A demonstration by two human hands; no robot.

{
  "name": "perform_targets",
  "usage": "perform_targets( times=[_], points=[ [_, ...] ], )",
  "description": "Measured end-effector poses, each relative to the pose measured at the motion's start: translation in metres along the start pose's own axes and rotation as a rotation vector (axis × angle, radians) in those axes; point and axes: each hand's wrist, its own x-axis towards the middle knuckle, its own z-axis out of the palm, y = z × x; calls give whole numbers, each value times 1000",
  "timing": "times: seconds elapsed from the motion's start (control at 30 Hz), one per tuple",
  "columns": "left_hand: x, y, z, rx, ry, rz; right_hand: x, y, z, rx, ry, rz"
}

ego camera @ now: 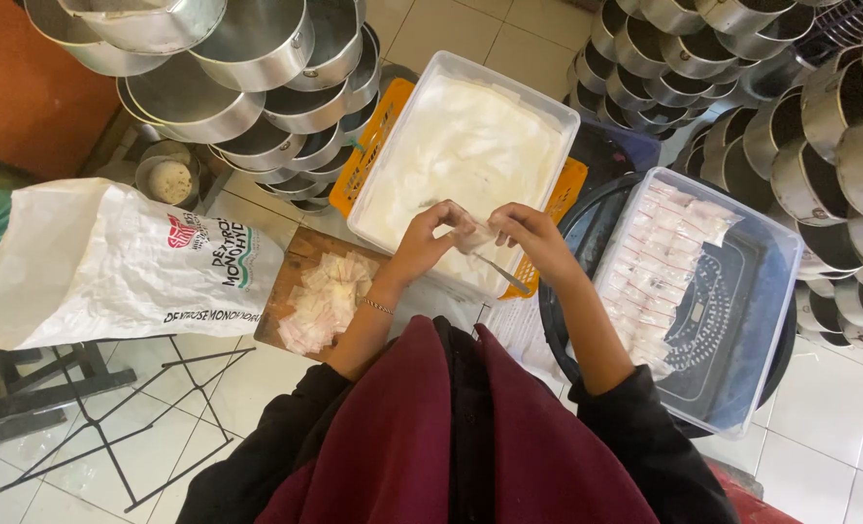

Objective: The person scoops white powder from a container into small plastic bags by hand and with a spoon, then seals the bags and places them into a larger bin.

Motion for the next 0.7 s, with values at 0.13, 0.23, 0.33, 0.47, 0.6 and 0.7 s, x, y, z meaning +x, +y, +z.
perform_targets(
  times=[0.13, 0.23, 0.33, 0.47, 0.6, 0.7],
  points=[
    [0, -7, 6, -3, 92, -47, -10, 36, 18, 154, 98, -39],
    [-4, -3, 16, -11, 124, -84, -20, 39, 39, 147, 239, -110],
    [-8, 5, 26, -100, 160, -57, -22, 22, 55, 134, 443, -130],
    [-9, 7, 33, -115, 171, -11, -24, 10, 65, 157, 545, -177],
    [-11, 14, 37, -118, 205, 18, -25, 16, 67, 166, 566, -216],
    [-15, 17, 39, -125, 232, 26, -27, 14, 70, 141, 580, -233]
  ],
)
